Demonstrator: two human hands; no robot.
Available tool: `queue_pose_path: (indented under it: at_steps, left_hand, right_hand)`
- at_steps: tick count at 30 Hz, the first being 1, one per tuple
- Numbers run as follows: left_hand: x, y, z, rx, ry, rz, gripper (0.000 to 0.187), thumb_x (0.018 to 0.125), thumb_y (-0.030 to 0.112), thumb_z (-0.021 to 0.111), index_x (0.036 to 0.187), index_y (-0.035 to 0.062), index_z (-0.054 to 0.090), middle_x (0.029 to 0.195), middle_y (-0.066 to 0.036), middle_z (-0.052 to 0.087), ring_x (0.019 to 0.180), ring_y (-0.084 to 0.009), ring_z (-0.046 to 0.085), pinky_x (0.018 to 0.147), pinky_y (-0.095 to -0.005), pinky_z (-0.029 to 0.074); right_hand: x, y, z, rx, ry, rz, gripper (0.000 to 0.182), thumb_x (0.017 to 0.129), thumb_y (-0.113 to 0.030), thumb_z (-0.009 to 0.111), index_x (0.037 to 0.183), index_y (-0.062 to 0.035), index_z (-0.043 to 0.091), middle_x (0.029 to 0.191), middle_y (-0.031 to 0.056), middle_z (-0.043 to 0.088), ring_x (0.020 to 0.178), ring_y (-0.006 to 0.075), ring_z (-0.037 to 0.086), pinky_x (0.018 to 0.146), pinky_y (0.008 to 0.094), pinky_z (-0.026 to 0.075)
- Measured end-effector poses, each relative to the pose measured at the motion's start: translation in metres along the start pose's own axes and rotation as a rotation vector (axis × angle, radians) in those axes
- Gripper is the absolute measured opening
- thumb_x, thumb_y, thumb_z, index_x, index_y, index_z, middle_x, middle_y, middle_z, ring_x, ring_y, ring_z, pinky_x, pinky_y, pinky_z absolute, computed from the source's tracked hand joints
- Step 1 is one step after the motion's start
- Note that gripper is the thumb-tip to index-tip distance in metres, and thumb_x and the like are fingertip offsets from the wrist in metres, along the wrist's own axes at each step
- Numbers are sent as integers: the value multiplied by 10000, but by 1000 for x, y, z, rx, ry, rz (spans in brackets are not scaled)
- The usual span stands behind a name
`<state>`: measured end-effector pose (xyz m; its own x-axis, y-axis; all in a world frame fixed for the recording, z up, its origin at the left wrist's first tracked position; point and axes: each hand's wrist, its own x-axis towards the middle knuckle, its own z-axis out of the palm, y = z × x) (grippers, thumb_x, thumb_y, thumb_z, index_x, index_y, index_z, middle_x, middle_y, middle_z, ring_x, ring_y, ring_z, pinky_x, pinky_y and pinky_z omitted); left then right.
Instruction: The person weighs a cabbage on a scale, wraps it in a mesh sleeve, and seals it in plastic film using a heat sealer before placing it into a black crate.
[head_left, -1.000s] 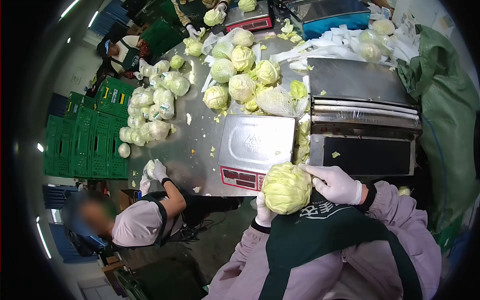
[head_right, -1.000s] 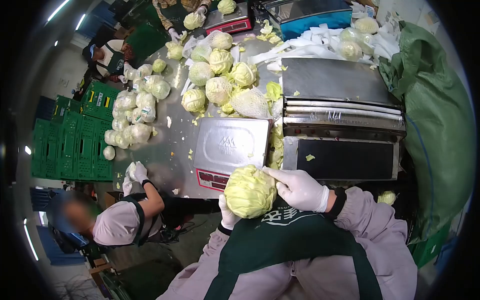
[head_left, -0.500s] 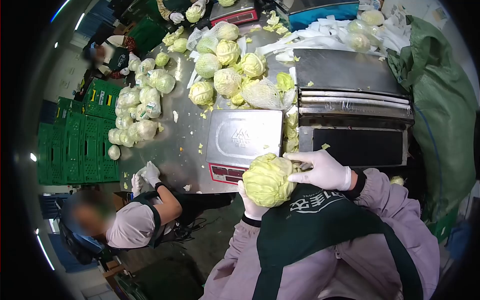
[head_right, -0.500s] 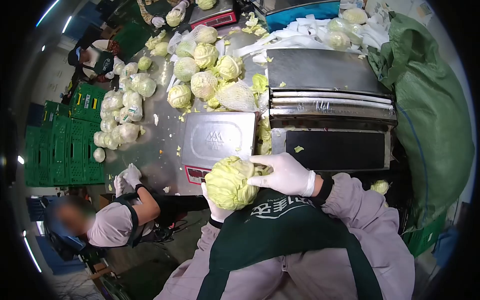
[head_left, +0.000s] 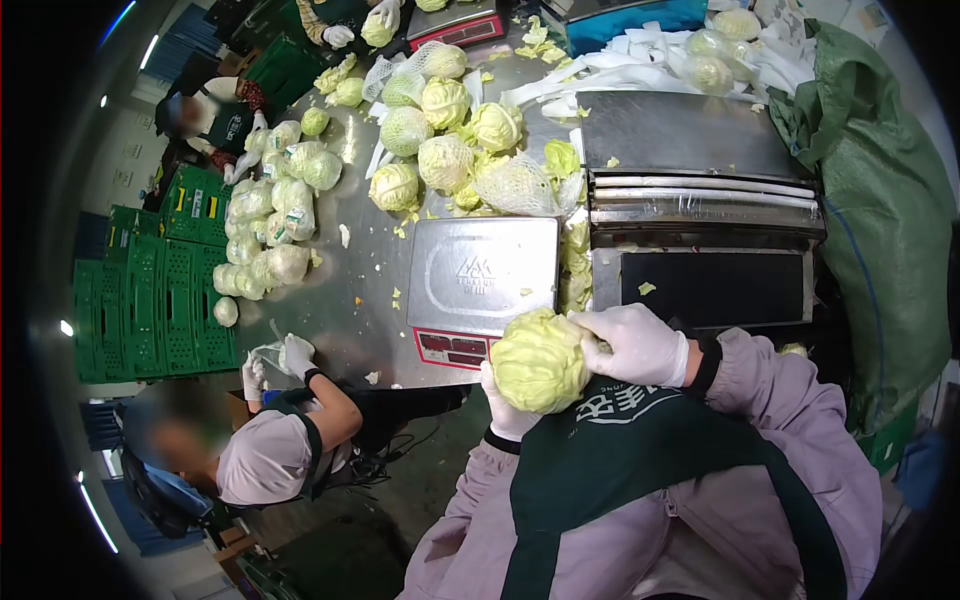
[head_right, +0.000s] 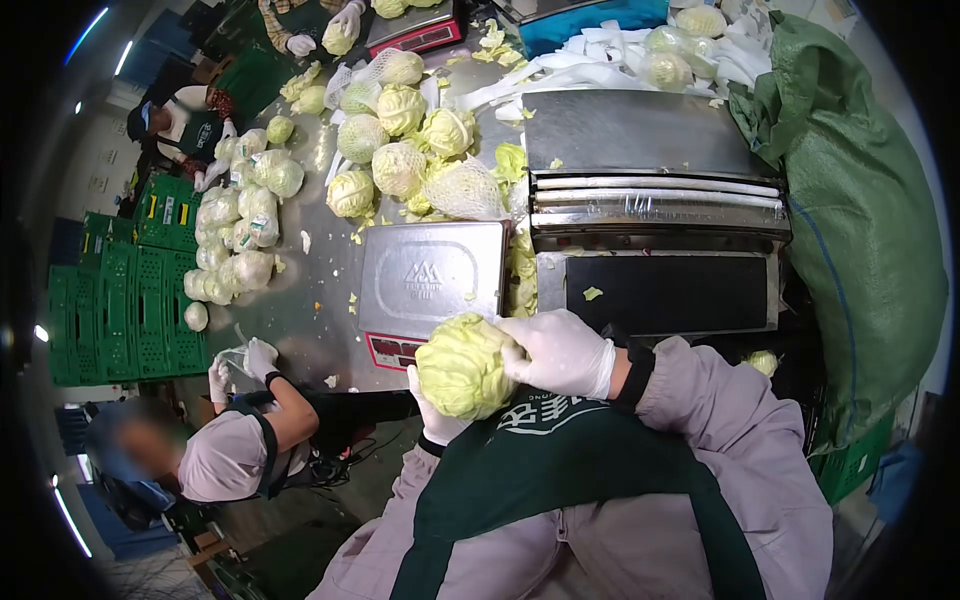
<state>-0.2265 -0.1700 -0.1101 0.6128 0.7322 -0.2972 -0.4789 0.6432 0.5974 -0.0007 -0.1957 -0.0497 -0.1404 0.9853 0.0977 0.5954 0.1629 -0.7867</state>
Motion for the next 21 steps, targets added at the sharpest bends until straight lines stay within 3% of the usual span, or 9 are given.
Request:
queue_pose_path:
  at_steps: [3, 8, 9, 11, 13, 15, 17, 19, 21]
  left_hand:
    - [1, 1, -2, -16, -44, 12, 826, 896, 691, 270, 1463, 90, 272, 1488, -152, 310, 1343, -355, 340, 1107, -501, 277]
    - [-2, 2, -7, -101, -88, 38, 785, 902, 656, 304, 1451, 95, 289, 1439, -141, 386, 1298, -357, 398, 1096, -500, 296]
    - [-1, 6, -12, -125, 55, -36, 685, 886, 566, 406, 1366, 78, 374, 1331, -145, 463, 1227, -328, 457, 1060, -473, 344]
    - [0, 13, -21, -174, 341, -179, 488, 853, 386, 609, 1196, 45, 543, 1114, -153, 616, 1084, -270, 574, 988, -418, 439]
    - [-11, 13, -17, 147, 169, -68, 488, 844, 381, 614, 1184, 38, 541, 1136, -177, 608, 1098, -285, 567, 956, -422, 465]
    - [-7, 25, -18, 265, 98, -46, 664, 852, 524, 505, 1309, 51, 417, 1298, -187, 467, 1204, -331, 469, 1024, -482, 386]
    - [2, 28, -15, 382, 19, -29, 840, 860, 668, 395, 1434, 64, 292, 1460, -197, 327, 1309, -376, 371, 1092, -541, 307]
    - [9, 16, -10, -564, -316, 19, 925, 836, 725, 399, 1450, 49, 252, 1458, -196, 327, 1312, -374, 371, 1093, -524, 316]
    - [6, 21, -7, -86, -124, 7, 981, 817, 763, 392, 1461, 41, 228, 1456, -195, 325, 1315, -370, 370, 1091, -514, 322]
  right_hand:
    - [-2, 13, 4, 146, -3, 114, 313, 847, -196, 561, 1091, -12, 629, 742, 217, 631, 695, 374, 631, 633, 410, 515]
    - [-1, 29, 18, 484, 237, 92, 252, 890, -115, 511, 1083, 9, 616, 818, 149, 675, 658, 225, 663, 635, 372, 529]
    - [0, 53, 23, 581, 140, 199, 223, 938, -96, 454, 1011, 33, 620, 893, 38, 680, 735, 116, 631, 649, 289, 519]
    - [2, 71, 18, 845, -12, 537, 249, 951, -110, 442, 1063, 36, 610, 888, 31, 677, 701, 97, 612, 630, 255, 507]
    - [-2, 77, 13, 506, -338, 397, 272, 935, -117, 467, 1141, 3, 598, 900, 71, 681, 722, 136, 640, 656, 281, 517]
    - [-12, 65, 22, -96, -199, 67, 299, 883, -188, 569, 1124, -15, 606, 878, 133, 667, 799, 260, 655, 711, 344, 512]
    - [1, 25, 3, -153, -33, 2, 389, 835, -231, 645, 1175, -53, 587, 906, 139, 636, 858, 306, 613, 762, 371, 496]
    - [15, -6, -20, 134, 6, -145, 548, 775, -220, 724, 1281, -104, 548, 959, 100, 623, 849, 275, 600, 782, 343, 489]
    - [18, -36, -32, 169, -58, -187, 548, 757, -225, 745, 1263, -117, 567, 963, 79, 625, 839, 268, 599, 748, 334, 489]
